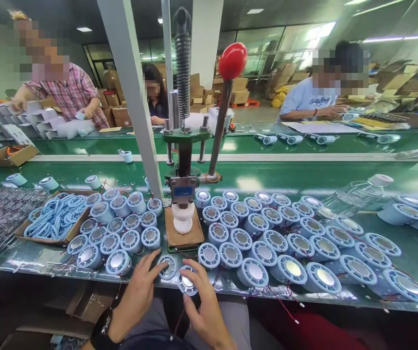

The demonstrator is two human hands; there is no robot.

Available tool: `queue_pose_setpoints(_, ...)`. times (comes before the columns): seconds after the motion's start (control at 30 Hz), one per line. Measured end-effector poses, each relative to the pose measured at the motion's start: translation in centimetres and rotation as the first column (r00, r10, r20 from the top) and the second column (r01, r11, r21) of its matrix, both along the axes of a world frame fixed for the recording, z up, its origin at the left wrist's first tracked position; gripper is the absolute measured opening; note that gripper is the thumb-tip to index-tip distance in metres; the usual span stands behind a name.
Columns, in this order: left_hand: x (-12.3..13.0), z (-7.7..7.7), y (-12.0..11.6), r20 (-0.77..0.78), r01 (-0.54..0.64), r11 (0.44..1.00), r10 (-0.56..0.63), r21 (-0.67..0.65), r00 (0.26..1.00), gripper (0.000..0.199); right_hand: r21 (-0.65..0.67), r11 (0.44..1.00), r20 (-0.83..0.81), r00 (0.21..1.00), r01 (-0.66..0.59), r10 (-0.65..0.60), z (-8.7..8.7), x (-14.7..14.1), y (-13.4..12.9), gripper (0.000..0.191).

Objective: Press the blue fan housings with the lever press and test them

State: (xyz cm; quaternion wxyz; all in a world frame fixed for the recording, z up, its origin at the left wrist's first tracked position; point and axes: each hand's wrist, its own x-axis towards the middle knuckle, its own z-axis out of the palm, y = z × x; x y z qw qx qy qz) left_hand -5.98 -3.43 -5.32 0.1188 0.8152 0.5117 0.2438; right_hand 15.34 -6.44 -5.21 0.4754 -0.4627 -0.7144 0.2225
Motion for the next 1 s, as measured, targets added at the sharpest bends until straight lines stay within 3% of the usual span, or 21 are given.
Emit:
queue_pose_setpoints(0.17,0.9,0.5,-0.1,0.005,-0.043,0.999,0.043,-0.031,0.999,0.05,0.054,0.995,-0.029,0.996,0.08,-0.079,-0.7,-1.0,0.2,0.033)
queue_pose_setpoints(0.3,2.0,0.7,0.3,-0.037,-0.102,0.994,0.101,-0.046,0.994,0.056,0.093,0.98,-0.028,0.984,0.176,-0.174,-1.3,-1.4,0.3,0.041)
queue_pose_setpoints(0.4,1.7,0.4,0.7,-0.004,-0.048,0.997,0.048,-0.057,0.999,0.063,0.094,0.981,0.003,0.985,0.172,-0.173,-1.4,-0.7,-0.1,0.045)
queue_pose_setpoints(0.5,1.1,0.4,0.7,0.075,-0.08,0.993,0.087,-0.084,0.993,0.052,0.1,0.987,0.046,0.991,0.124,-0.129,-1.5,0.0,-0.6,0.048)
queue_pose_setpoints(0.6,0.9,1.5,0.4,0.208,-0.119,0.98,0.151,-0.16,0.966,0.052,0.086,0.99,0.041,0.992,0.113,-0.117,-1.7,-0.5,-0.4,0.056)
queue_pose_setpoints(0.73,1.2,4.2,-0.1,0.239,0.063,0.979,-0.015,-0.194,0.971,0.068,0.011,0.991,-0.034,0.991,0.132,-0.131,-2.6,-3.2,0.7,0.064)
queue_pose_setpoints(0.8,1.6,5.0,0.0,0.209,0.098,0.973,-0.053,-0.211,0.976,0.075,-0.01,0.99,-0.074,0.987,0.142,-0.143,-3.1,-4.5,1.2,0.071)
queue_pose_setpoints(1.0,2.1,5.0,0.4,0.25,0.003,0.958,0.071,-0.286,0.966,0.076,-0.038,0.987,-0.109,0.981,0.157,-0.16,-4.3,-5.5,1.8,0.075)
